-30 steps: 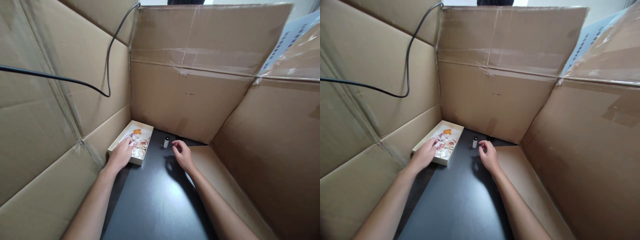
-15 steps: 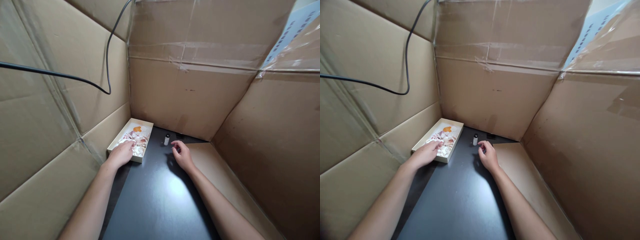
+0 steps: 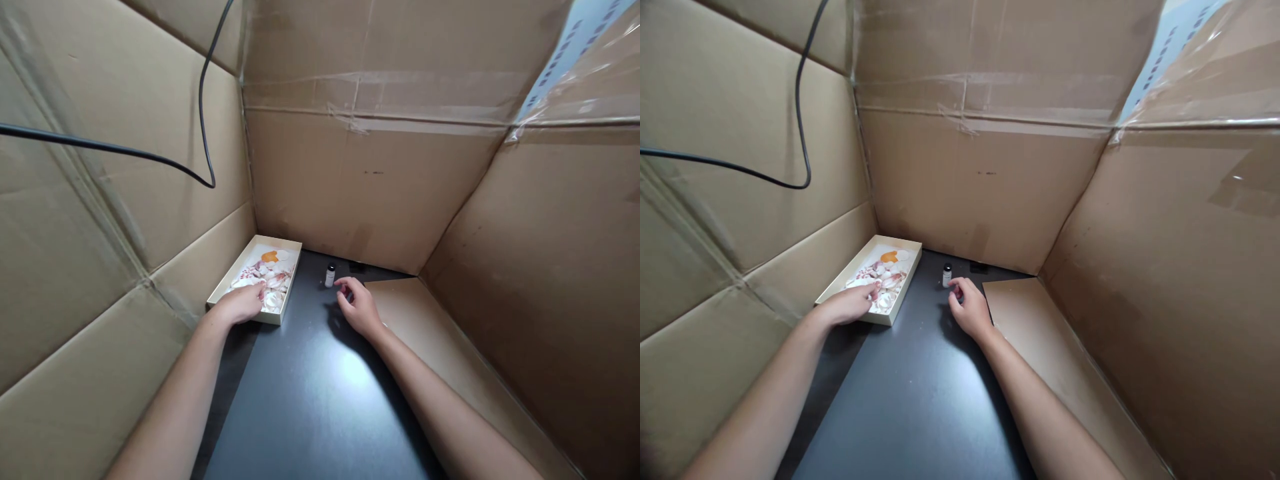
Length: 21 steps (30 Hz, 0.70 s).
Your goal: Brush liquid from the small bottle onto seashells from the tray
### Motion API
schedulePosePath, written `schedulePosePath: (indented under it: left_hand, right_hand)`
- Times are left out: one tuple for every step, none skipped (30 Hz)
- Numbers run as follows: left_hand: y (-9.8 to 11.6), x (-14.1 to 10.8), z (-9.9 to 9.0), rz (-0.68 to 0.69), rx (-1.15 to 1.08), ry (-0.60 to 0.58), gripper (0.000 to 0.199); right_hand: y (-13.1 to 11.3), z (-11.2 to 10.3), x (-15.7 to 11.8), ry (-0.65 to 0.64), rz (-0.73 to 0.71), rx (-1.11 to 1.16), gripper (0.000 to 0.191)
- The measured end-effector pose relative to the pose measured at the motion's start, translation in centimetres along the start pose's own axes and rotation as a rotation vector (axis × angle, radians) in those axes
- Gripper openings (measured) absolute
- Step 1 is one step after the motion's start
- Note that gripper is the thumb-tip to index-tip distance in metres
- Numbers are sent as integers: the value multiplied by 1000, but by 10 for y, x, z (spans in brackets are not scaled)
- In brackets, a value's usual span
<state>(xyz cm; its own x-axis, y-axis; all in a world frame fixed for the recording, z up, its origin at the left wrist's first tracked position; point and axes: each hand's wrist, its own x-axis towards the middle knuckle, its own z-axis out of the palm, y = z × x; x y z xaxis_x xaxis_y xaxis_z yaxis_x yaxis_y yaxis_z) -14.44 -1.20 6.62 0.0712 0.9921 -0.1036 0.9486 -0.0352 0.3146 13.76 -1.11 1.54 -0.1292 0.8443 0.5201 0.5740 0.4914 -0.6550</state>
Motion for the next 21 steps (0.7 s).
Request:
schedulePosePath:
  left_hand:
    - [-1, 1, 1, 9, -16, -14, 20]
    - [-2, 2, 1, 14, -33, -31, 18]
    - [-3, 2, 1, 19, -54, -39, 16]
    - [-4, 2, 0, 30, -83, -8, 16]
    - [-4, 2, -1, 46, -115, 32, 16]
    - [-4, 2, -2, 64, -149, 70, 17]
    - [-4, 2, -3, 81, -177, 99, 17]
    - [-4, 1, -4, 95, -194, 120, 17]
    - [-4, 0, -5, 110, -201, 137, 17]
    - [-3, -1, -5, 122, -198, 150, 18]
    - [-2, -2, -6, 133, -188, 161, 19]
    - [-1, -3, -6, 149, -174, 169, 21]
    - [0, -4, -5, 165, -157, 170, 23]
    - [2, -5, -4, 173, -136, 158, 27]
    - [3, -6, -3, 170, -113, 129, 30]
    - [4, -6, -2, 159, -88, 90, 32]
    - [5, -7, 0, 144, -61, 49, 34]
    - [6, -7, 1, 127, -36, 12, 35]
    - [8, -6, 3, 116, -14, -13, 36]
    - [9, -6, 4, 114, 6, -31, 37]
    - [10, -6, 4, 121, 20, -45, 39]
  right_hand:
    - [0, 0, 0, -1, 2, -1, 22]
    - [0, 0, 0, -3, 3, -3, 22]
    - [0, 1, 0, -4, 2, -5, 22]
    - [0, 1, 1, -3, 1, -7, 22]
    - [0, 1, 1, -2, -3, -9, 22]
    - [0, 1, 1, -1, -7, -10, 21]
    - [1, 2, 1, 0, -11, -10, 21]
    - [1, 2, 1, 1, -16, -10, 21]
    - [0, 2, 1, 3, -19, -8, 21]
    - [0, 2, 1, 7, -20, -7, 22]
    - [-1, 1, 1, 14, -20, -7, 22]
    - [-1, 1, 1, 23, -20, -10, 22]
    - [-2, 0, 1, 33, -21, -16, 23]
    - [-3, -1, 1, 45, -24, -24, 23]
    - [-5, -2, 0, 60, -30, -34, 22]
    - [-6, -2, 0, 77, -38, -45, 22]
    - [-7, -3, 0, 97, -47, -55, 21]
    - [-8, -4, 0, 120, -57, -65, 20]
    - [-9, -5, 0, 142, -65, -74, 20]
    - [-10, -5, 1, 162, -73, -83, 19]
    - [-10, -5, 1, 179, -79, -91, 19]
